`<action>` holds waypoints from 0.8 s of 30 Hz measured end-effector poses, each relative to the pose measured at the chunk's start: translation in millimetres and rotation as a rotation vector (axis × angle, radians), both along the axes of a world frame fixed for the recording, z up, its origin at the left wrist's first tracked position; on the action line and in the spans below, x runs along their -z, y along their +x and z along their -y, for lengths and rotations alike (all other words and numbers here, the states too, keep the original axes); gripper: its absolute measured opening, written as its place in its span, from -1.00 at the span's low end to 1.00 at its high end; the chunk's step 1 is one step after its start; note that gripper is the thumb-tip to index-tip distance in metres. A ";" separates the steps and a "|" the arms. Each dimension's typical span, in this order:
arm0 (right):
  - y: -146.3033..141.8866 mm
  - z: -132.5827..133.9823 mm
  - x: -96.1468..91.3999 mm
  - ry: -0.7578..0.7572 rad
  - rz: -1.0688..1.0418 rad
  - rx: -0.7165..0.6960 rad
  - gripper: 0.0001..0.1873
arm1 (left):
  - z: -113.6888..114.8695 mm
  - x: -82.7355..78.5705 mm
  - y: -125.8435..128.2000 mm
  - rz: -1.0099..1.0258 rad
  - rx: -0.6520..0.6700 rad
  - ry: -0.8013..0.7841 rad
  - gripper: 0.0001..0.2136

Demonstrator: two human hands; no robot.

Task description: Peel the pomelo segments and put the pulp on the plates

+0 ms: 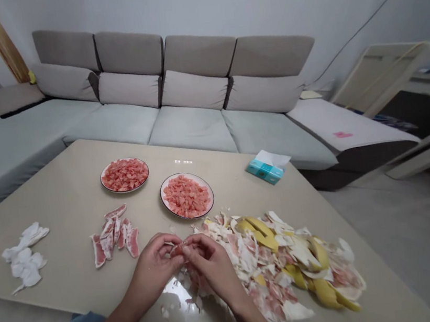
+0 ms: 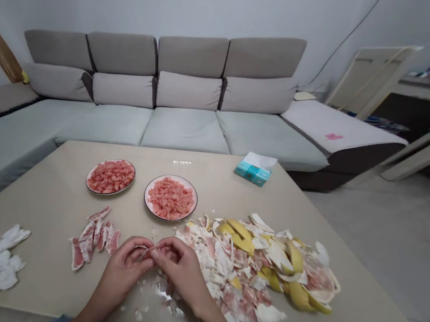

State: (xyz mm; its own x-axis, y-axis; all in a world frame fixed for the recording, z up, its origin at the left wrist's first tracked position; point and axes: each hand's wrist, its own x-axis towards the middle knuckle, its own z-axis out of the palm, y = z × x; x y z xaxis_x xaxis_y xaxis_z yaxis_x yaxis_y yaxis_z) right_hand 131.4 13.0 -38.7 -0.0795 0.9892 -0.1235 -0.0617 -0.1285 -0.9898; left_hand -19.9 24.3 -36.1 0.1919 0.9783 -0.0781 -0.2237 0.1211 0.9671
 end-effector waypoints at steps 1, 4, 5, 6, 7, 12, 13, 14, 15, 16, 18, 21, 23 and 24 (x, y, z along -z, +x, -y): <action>-1.3 -0.3 0.4 0.001 -0.014 0.005 -0.73 | 0.2 1.0 0.3 0.003 0.008 0.015 -0.82; -0.4 -4.4 -0.3 -0.019 -0.034 0.004 -0.73 | 0.0 3.5 -1.7 0.014 0.043 -0.015 -0.81; 0.6 -5.3 -0.9 -0.028 -0.040 0.000 -0.72 | -0.2 4.1 -2.9 0.026 0.062 -0.050 -0.79; 1.5 -5.8 -1.6 -0.037 -0.047 -0.003 -0.72 | -0.6 4.6 -4.1 0.040 0.080 -0.089 -0.78; 2.2 -5.8 -2.3 -0.047 -0.057 -0.005 -0.71 | -1.0 5.1 -5.2 0.053 0.098 -0.126 -0.76; 1.2 -5.7 -3.0 -0.112 -0.167 -0.005 -0.69 | -3.3 7.6 -7.6 0.064 0.079 -0.140 -0.76; 0.7 -6.1 -2.4 -0.123 -0.190 0.001 -0.69 | -3.7 7.8 -7.4 0.059 0.061 -0.121 -0.77; 0.4 -6.7 -1.6 -0.131 -0.208 0.010 -0.69 | -3.8 7.7 -7.1 0.060 0.047 -0.108 -0.77; 0.2 -7.3 -0.8 -0.137 -0.219 0.019 -0.69 | -3.7 7.2 -6.7 0.067 0.037 -0.106 -0.77; 0.3 -7.8 0.0 -0.139 -0.223 0.027 -0.70 | -3.4 6.2 -6.3 0.082 0.034 -0.116 -0.77; 1.0 -8.5 1.2 -0.129 -0.218 0.050 -0.72 | -2.2 3.3 -5.6 0.127 0.042 -0.168 -0.75; 3.2 -11.3 1.3 -0.122 -0.195 0.081 -0.72 | -0.7 -1.5 -5.4 0.213 0.046 -0.302 -0.74; 5.2 -16.5 0.3 -0.111 -0.150 0.088 -0.74 | -0.9 -3.0 -6.1 0.278 0.032 -0.392 -0.75; 6.3 -20.6 -0.5 -0.095 -0.122 0.088 -0.75 | -1.5 -3.1 -6.7 0.308 0.023 -0.421 -0.76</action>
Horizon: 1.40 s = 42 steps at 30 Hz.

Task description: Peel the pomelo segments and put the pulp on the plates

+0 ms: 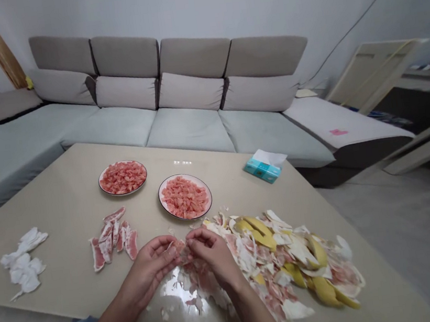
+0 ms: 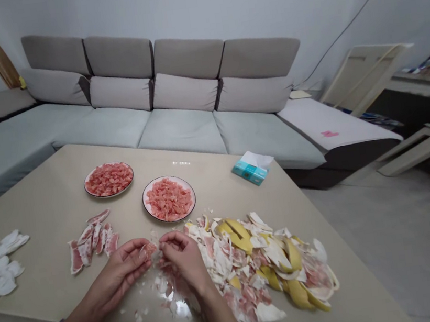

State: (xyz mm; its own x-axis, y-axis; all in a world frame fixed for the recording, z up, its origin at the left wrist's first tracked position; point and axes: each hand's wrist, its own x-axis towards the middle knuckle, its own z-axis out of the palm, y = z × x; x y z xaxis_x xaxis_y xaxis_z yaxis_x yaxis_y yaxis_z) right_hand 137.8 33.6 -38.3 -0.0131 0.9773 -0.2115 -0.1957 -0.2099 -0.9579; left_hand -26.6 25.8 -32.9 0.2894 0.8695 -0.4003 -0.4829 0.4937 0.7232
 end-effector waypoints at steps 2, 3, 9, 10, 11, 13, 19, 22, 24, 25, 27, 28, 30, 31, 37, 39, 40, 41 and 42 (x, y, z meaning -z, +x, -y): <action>2.9 -11.6 -1.5 0.047 0.053 -0.002 -0.77 | -1.6 1.0 -1.5 0.041 -0.025 -0.023 -0.77; 4.8 -19.2 -2.1 0.072 0.074 -0.002 -0.78 | -2.6 1.8 -2.4 0.055 -0.040 -0.024 -0.77; 20.8 -72.4 -2.8 0.238 0.244 0.095 -0.78 | -6.6 4.9 -5.9 0.079 -0.102 -0.030 -0.76; 22.8 -76.9 -3.6 0.269 0.281 0.112 -0.79 | -6.5 4.2 -6.0 0.077 -0.107 -0.031 -0.76; 23.9 -78.2 -5.1 0.297 0.314 0.124 -0.81 | -6.0 3.3 -6.0 0.073 -0.110 -0.031 -0.76; 23.7 -70.7 -10.1 0.334 0.362 0.108 -0.84 | -4.5 0.6 -5.8 0.059 -0.112 -0.022 -0.76; 12.4 -9.5 -28.8 0.389 0.407 -0.217 -0.81 | 0.4 -5.9 -4.3 0.038 -0.044 0.052 -0.73; 8.2 6.5 -30.6 0.371 0.401 -0.194 -0.82 | 1.5 -6.0 -2.7 0.022 0.000 0.089 -0.73; 6.5 10.2 -29.6 0.343 0.410 -0.154 -0.79 | 2.1 -6.0 -1.6 0.012 0.017 0.100 -0.71; 5.8 11.1 -28.9 0.326 0.413 -0.140 -0.77 | 2.4 -6.1 -1.1 0.008 0.022 0.102 -0.71; 4.4 12.6 -27.4 0.286 0.399 -0.122 -0.74 | 3.0 -6.3 -0.5 0.009 0.037 0.108 -0.72; 3.7 13.3 -26.6 0.260 0.372 -0.125 -0.72 | 3.4 -6.5 -0.3 0.014 0.046 0.112 -0.73; 2.7 14.5 -24.8 0.193 0.269 -0.166 -0.68 | 4.0 -6.9 -0.3 0.021 0.071 0.122 -0.75; 2.4 14.8 -23.8 0.156 0.204 -0.202 -0.65 | 4.2 -7.2 -0.4 0.023 0.084 0.128 -0.75; 3.4 15.7 -20.2 0.047 -0.046 -0.321 -0.55 | 4.4 -9.3 -2.5 0.019 0.145 0.195 -0.77; 4.0 17.8 -21.5 0.035 -0.057 -0.328 -0.54 | 3.9 -10.1 -4.2 0.016 0.168 0.203 -0.77; 4.2 19.2 -22.8 0.034 -0.049 -0.328 -0.54 | 3.5 -10.3 -5.2 0.012 0.182 0.207 -0.76; 4.4 20.7 -24.3 0.036 -0.032 -0.324 -0.54 | 3.1 -10.5 -6.2 0.008 0.201 0.212 -0.76; 4.7 22.2 -26.0 0.040 -0.009 -0.318 -0.55 | 2.8 -10.4 -7.3 0.005 0.222 0.215 -0.76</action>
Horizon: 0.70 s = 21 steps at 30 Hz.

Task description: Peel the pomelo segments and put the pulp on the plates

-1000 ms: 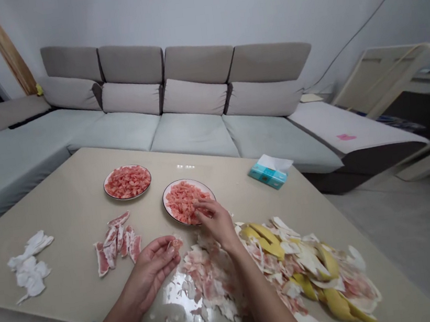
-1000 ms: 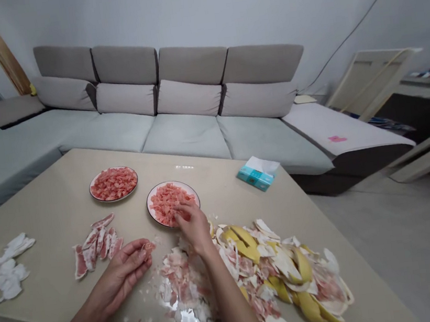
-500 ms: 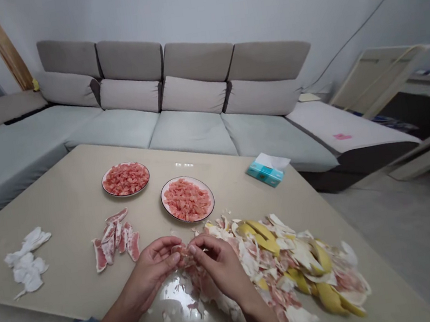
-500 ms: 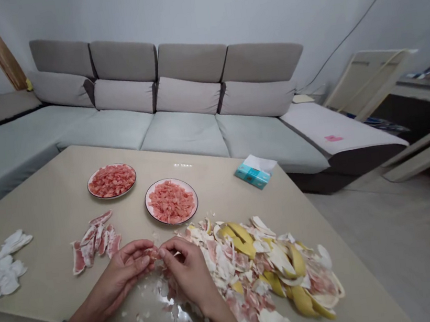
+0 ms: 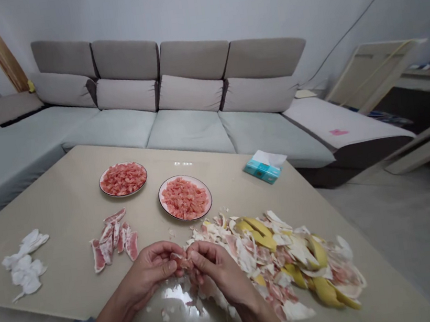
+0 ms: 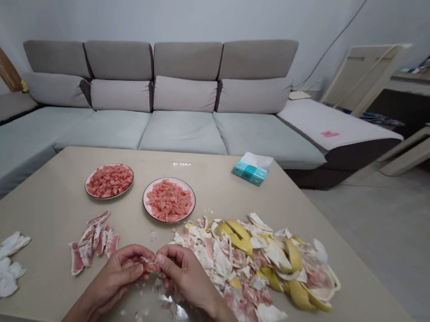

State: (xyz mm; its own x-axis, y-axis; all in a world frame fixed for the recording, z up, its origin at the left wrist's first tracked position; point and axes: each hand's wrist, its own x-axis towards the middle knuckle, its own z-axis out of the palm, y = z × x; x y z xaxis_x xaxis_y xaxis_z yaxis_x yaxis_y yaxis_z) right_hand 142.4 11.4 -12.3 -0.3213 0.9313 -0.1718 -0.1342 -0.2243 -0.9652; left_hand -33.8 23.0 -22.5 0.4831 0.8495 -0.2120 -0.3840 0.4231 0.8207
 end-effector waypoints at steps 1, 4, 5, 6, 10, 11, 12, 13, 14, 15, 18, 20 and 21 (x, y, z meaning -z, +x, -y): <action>0.3 1.4 -1.7 0.010 0.026 0.007 -0.55 | -0.3 0.2 -0.9 -0.003 0.018 0.000 -0.76; 1.4 4.3 -5.5 0.037 0.081 0.020 -0.56 | -0.4 1.4 -3.0 0.018 0.072 -0.034 -0.77; 2.0 4.8 -6.1 0.041 0.083 0.019 -0.56 | -0.2 1.7 -3.5 0.031 0.087 -0.053 -0.78; 2.5 5.0 -6.4 0.045 0.081 0.019 -0.56 | 0.1 1.8 -4.0 0.044 0.099 -0.072 -0.79; 4.0 4.8 -5.1 0.025 0.032 0.051 -0.58 | 1.1 -1.0 -4.2 0.087 0.109 -0.139 -0.82; 3.9 4.8 -4.4 0.016 0.011 0.070 -0.58 | 1.2 -1.9 -3.5 0.097 0.113 -0.135 -0.80; 3.4 4.8 -3.6 0.008 -0.008 0.088 -0.58 | 1.2 -2.4 -2.4 0.104 0.120 -0.117 -0.77; 2.7 4.9 -2.7 0.004 -0.022 0.099 -0.58 | 1.3 -2.4 -0.9 0.106 0.130 -0.089 -0.73; 1.6 5.0 -1.6 0.003 -0.028 0.104 -0.59 | 1.4 -1.9 0.9 0.102 0.138 -0.057 -0.70; 0.4 5.1 -0.5 0.005 -0.027 0.100 -0.59 | 1.4 -0.9 2.8 0.091 0.141 -0.025 -0.67; -3.1 4.7 3.6 0.025 0.003 0.090 -0.60 | 1.7 2.3 7.6 0.008 0.096 0.041 -0.70; -4.7 3.5 6.8 0.037 0.006 0.085 -0.59 | 1.9 2.4 8.9 -0.052 0.045 0.063 -0.77; -5.2 2.6 8.5 0.031 -0.017 0.079 -0.58 | 1.9 1.5 8.9 -0.066 0.025 0.061 -0.81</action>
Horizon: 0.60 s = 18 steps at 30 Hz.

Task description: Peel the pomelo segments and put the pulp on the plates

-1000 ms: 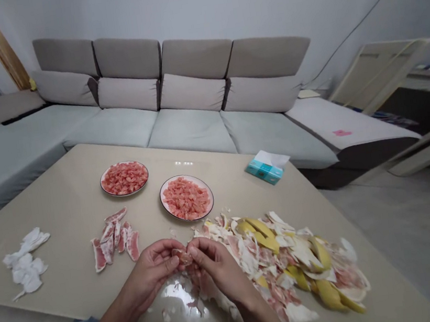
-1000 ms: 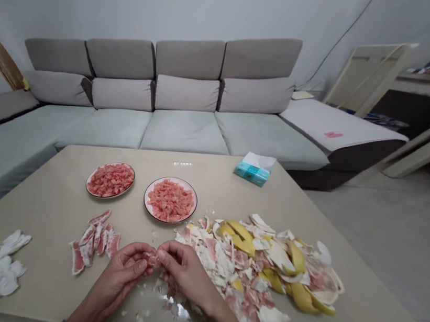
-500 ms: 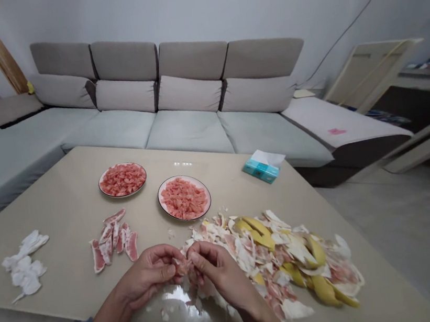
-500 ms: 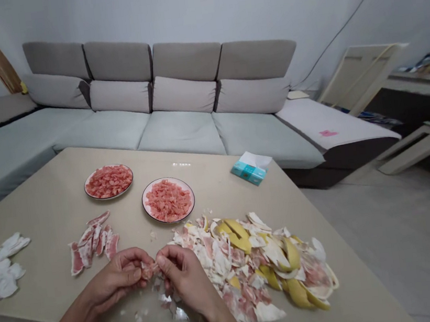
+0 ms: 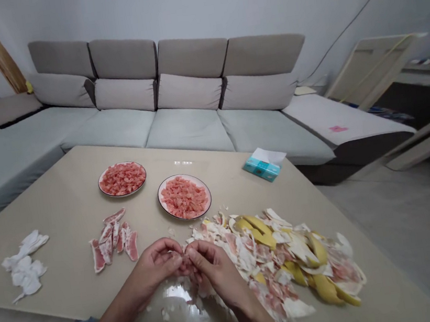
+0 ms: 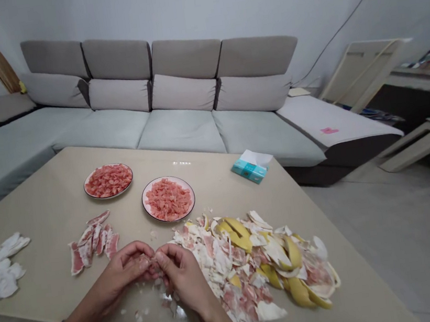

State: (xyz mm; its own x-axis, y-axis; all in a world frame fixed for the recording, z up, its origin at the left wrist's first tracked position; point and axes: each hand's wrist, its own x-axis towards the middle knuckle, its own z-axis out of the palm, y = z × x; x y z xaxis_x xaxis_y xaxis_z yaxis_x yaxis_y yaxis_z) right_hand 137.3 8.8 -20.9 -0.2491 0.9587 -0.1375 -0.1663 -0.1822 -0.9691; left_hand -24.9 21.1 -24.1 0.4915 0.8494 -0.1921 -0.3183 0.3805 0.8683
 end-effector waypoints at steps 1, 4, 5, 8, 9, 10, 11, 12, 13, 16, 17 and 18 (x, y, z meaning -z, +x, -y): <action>-0.4 -0.9 1.9 -0.016 -0.041 -0.007 -0.58 | 0.0 -1.2 -0.3 0.004 -0.017 -0.011 -0.83; -1.4 -3.0 7.7 -0.097 -0.193 -0.009 -0.56 | -0.5 -4.9 -2.2 0.102 -0.063 -0.062 -0.89; -2.0 -3.3 9.6 -0.115 -0.225 0.004 -0.56 | -0.7 -5.5 -2.9 0.143 -0.076 -0.076 -0.90; -4.3 -3.1 13.9 -0.119 -0.253 0.042 -0.57 | -1.5 -3.9 -3.4 0.229 -0.084 -0.102 -0.87; -5.3 -2.8 14.8 -0.115 -0.255 0.048 -0.57 | -1.9 -2.5 -3.0 0.247 -0.092 -0.108 -0.87; -6.3 -2.4 15.6 -0.114 -0.256 0.051 -0.57 | -2.3 -0.9 -2.3 0.262 -0.109 -0.109 -0.86; -7.4 -2.0 16.1 -0.116 -0.254 0.049 -0.57 | -2.9 0.9 -1.5 0.271 -0.137 -0.104 -0.86; -8.5 -1.6 16.5 -0.120 -0.250 0.047 -0.58 | -3.7 2.7 -0.9 0.275 -0.172 -0.096 -0.87; -9.5 -1.1 16.8 -0.122 -0.244 0.046 -0.58 | -4.9 4.3 -0.6 0.269 -0.209 -0.087 -0.88; -11.6 0.8 17.2 -0.122 -0.232 0.035 -0.56 | -10.2 7.9 -3.7 0.220 -0.374 -0.068 -0.92; -11.7 1.6 17.4 -0.125 -0.237 0.032 -0.56 | -12.2 8.4 -5.9 0.204 -0.441 -0.066 -0.93; -11.6 2.4 17.5 -0.131 -0.244 0.037 -0.56 | -13.9 8.7 -8.4 0.196 -0.509 -0.063 -0.93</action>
